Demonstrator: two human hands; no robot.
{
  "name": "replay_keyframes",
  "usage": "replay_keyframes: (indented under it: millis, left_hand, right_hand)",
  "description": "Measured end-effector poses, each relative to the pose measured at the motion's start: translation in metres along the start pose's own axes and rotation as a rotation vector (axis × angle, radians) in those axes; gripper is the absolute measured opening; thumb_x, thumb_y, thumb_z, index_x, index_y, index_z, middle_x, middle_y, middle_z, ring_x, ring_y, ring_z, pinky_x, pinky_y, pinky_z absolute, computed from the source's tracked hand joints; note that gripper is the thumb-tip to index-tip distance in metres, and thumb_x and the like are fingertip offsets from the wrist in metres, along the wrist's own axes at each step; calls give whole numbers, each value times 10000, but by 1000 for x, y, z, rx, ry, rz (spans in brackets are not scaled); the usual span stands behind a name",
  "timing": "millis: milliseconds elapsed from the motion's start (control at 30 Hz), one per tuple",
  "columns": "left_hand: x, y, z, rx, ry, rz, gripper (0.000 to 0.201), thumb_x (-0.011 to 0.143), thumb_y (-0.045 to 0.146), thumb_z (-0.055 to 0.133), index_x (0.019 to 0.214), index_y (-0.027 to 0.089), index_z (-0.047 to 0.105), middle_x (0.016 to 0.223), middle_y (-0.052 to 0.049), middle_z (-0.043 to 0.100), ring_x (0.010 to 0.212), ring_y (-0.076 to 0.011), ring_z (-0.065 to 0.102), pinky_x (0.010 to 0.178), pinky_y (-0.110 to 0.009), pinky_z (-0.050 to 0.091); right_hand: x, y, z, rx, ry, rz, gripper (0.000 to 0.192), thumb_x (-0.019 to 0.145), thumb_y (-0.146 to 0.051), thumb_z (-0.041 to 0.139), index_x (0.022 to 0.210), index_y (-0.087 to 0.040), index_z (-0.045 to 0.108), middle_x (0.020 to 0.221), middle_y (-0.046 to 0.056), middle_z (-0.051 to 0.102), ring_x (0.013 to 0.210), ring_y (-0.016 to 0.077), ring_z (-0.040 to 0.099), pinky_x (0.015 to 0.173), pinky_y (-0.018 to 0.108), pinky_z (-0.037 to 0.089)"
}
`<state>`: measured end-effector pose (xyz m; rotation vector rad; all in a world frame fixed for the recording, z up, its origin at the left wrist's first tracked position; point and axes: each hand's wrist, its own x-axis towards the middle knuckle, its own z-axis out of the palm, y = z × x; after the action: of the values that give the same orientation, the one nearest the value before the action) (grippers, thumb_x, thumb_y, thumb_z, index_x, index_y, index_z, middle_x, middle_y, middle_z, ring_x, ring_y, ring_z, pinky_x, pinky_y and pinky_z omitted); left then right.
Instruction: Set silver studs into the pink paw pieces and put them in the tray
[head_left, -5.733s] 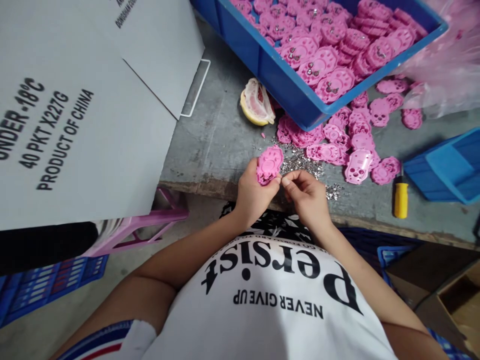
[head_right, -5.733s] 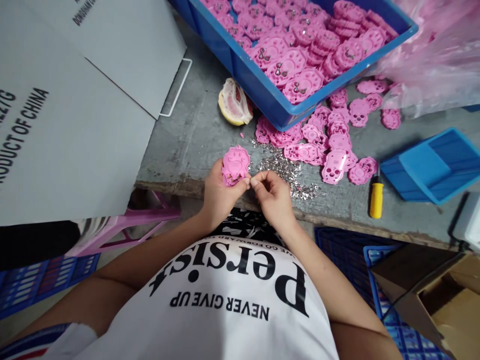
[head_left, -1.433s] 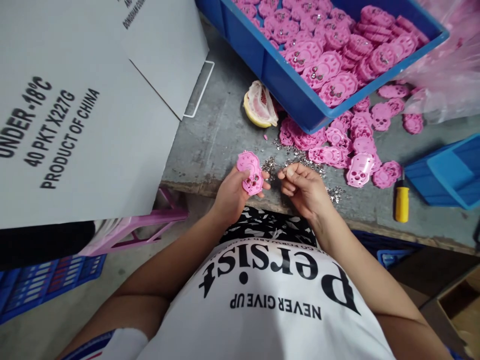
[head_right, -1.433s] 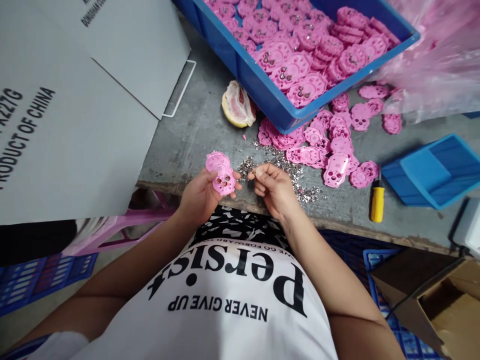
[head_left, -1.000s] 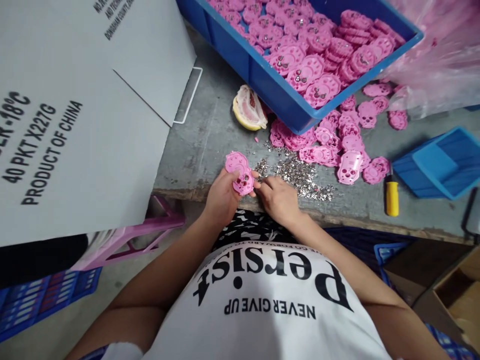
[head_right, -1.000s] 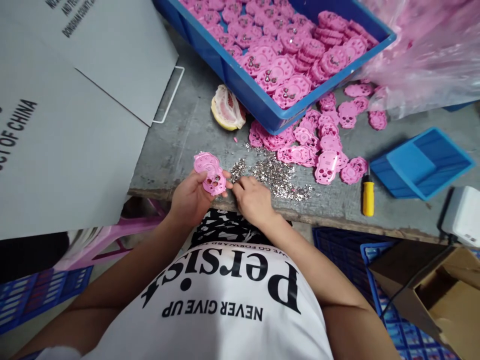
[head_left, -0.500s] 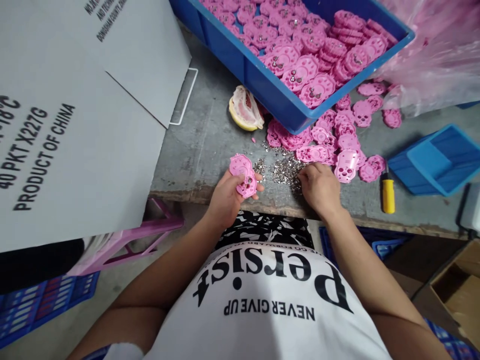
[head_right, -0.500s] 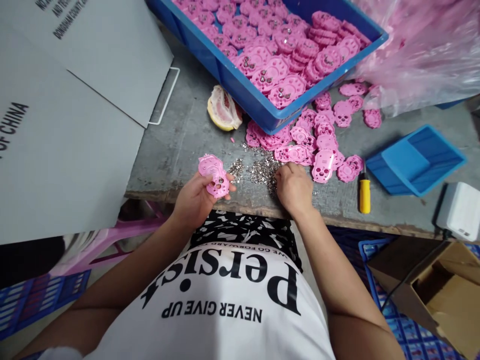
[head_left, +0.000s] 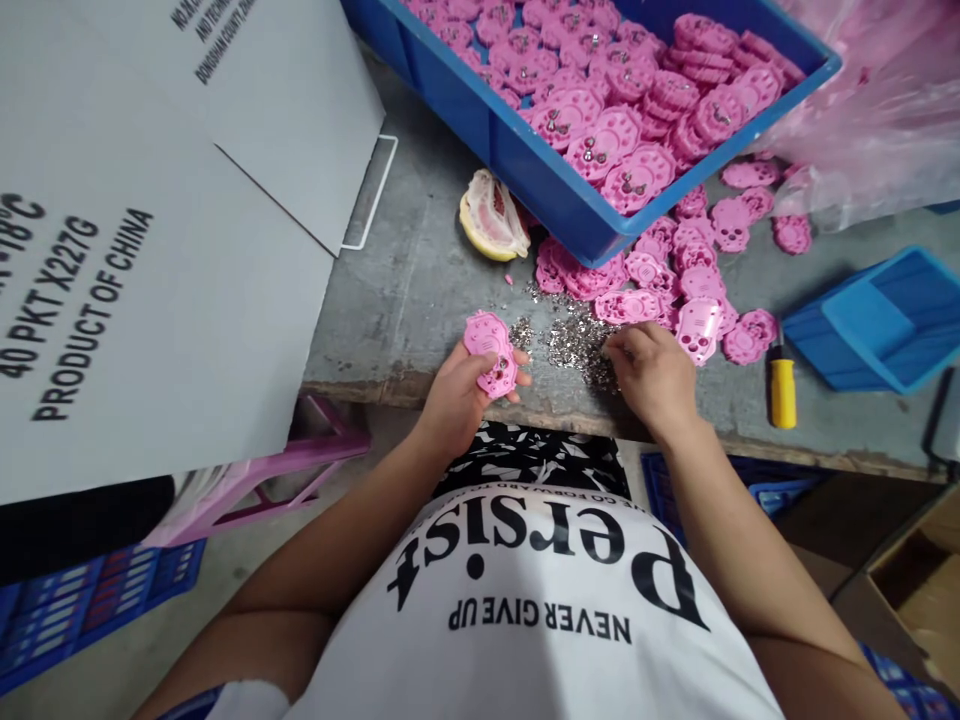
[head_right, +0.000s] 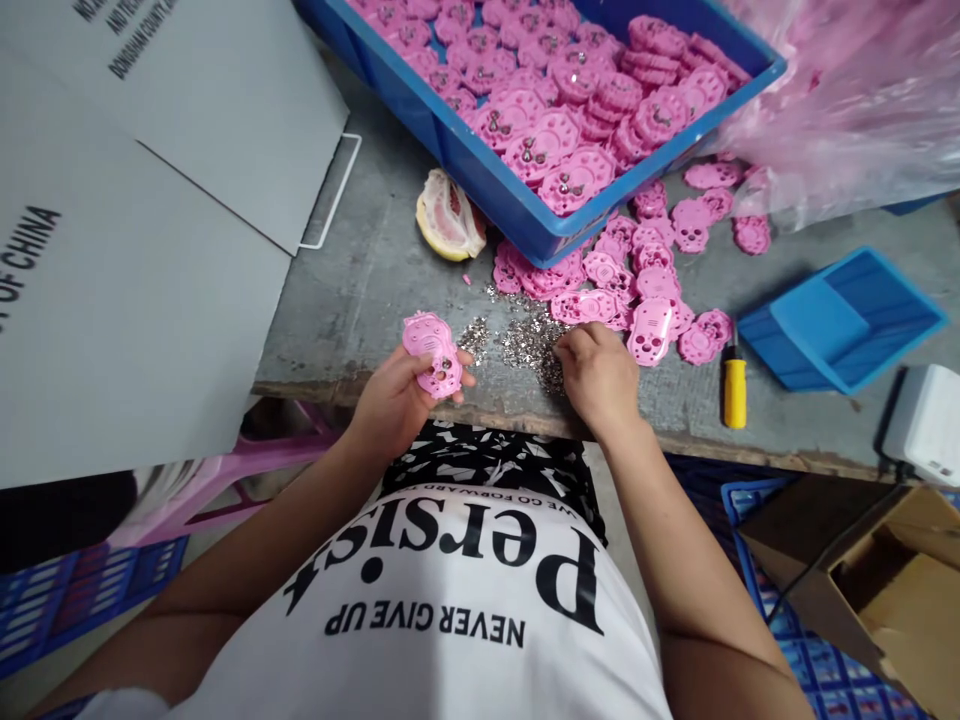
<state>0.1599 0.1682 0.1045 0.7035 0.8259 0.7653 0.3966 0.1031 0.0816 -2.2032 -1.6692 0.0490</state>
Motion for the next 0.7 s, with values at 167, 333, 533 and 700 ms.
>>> replay_keyframes:
  millis: [167, 333, 533, 700]
  left_hand:
    - [0, -1, 0, 13, 24, -4, 393, 781, 275, 679, 1138, 162, 559, 931, -63, 751, 756, -206, 733, 590, -285, 510]
    - [-2, -1, 2, 32, 8, -6, 393, 762, 282, 684, 1121, 164, 575, 955, -73, 747, 758, -207, 727, 587, -286, 506]
    - [-2, -2, 4, 55, 9, -20, 434, 725, 261, 719, 1118, 161, 565, 935, -52, 730, 732, -182, 702, 587, -280, 506]
    - [-2, -12, 16, 220, 42, 27, 390, 715, 184, 728, 1074, 179, 577, 950, -42, 723, 711, -157, 675, 582, -271, 480]
  right_hand:
    - [4, 7, 3, 273, 23, 135, 179, 875, -315, 596, 878, -205, 739, 908, 100, 767, 804, 251, 656, 724, 359, 466]
    - [9, 13, 5, 428, 31, 283, 171, 812, -358, 655, 848, -204, 722, 776, 53, 742, 643, 196, 582, 650, 324, 418]
    - [7, -2, 0, 727, -3, 330, 177, 754, -359, 719, 794, -190, 751, 730, 32, 716, 610, 150, 526, 604, 295, 375]
    - [-1, -38, -9, 1192, -268, 412, 311, 694, -432, 833, 873, -181, 791, 727, 26, 729, 483, 86, 383, 457, 250, 248]
